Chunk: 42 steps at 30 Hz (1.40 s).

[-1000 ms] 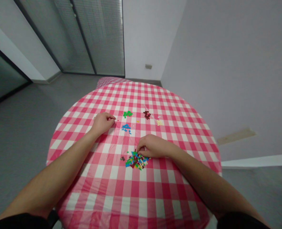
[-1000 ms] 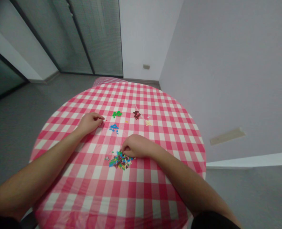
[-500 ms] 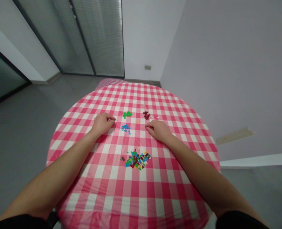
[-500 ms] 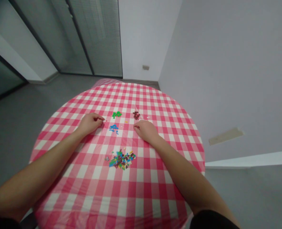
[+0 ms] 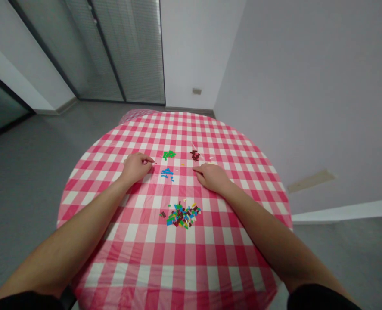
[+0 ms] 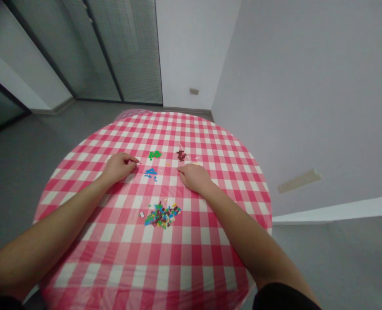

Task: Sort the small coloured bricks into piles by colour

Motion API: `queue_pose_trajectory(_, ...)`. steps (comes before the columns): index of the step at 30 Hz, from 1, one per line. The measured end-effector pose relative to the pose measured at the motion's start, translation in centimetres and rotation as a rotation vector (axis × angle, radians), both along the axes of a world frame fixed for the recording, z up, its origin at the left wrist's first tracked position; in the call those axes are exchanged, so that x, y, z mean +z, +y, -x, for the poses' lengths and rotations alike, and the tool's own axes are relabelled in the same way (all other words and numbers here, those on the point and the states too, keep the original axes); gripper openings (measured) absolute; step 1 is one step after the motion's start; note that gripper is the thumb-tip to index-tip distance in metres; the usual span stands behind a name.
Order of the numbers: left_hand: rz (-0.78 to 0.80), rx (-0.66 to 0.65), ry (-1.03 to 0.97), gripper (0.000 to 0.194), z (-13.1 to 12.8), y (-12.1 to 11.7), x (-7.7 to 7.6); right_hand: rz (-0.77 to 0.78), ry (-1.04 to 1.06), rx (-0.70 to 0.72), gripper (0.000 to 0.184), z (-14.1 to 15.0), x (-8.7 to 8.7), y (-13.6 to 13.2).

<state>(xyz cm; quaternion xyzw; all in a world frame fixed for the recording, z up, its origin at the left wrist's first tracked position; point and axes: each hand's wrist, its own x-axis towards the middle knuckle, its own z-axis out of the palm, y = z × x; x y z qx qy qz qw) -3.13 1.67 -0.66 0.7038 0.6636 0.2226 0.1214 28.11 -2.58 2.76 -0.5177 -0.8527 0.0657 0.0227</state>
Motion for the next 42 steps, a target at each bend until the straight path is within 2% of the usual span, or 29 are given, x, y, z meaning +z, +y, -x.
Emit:
queue_pose_trajectory(5,-0.015,-0.004,0.004,0.032,0.0,0.0,-0.1,-0.010,-0.059,-0.057,0.038,0.5,0.3,-0.1)
queue_pose_trajectory(14,0.000,-0.004,-0.002,0.033,-0.1,-0.1,0.2,-0.006,-0.044,-0.096,0.035,0.2,0.7,0.2)
queue_pose_trajectory(19,0.026,0.005,0.026,0.034,-0.1,-0.2,0.2,-0.039,0.003,-0.174,0.035,-0.5,1.0,0.3)
queue_pose_trajectory(29,0.031,0.002,0.025,0.031,-0.3,-0.3,0.5,-0.019,-0.023,-0.162,0.038,-0.4,0.7,0.4)
queue_pose_trajectory(35,0.032,0.007,0.027,0.030,-0.3,-0.4,0.6,-0.063,-0.015,-0.186,0.037,-0.4,1.0,0.4)
queue_pose_trajectory(42,0.027,0.004,0.012,0.029,-0.3,-0.4,0.7,-0.025,-0.046,-0.161,0.035,-0.2,0.3,1.1)
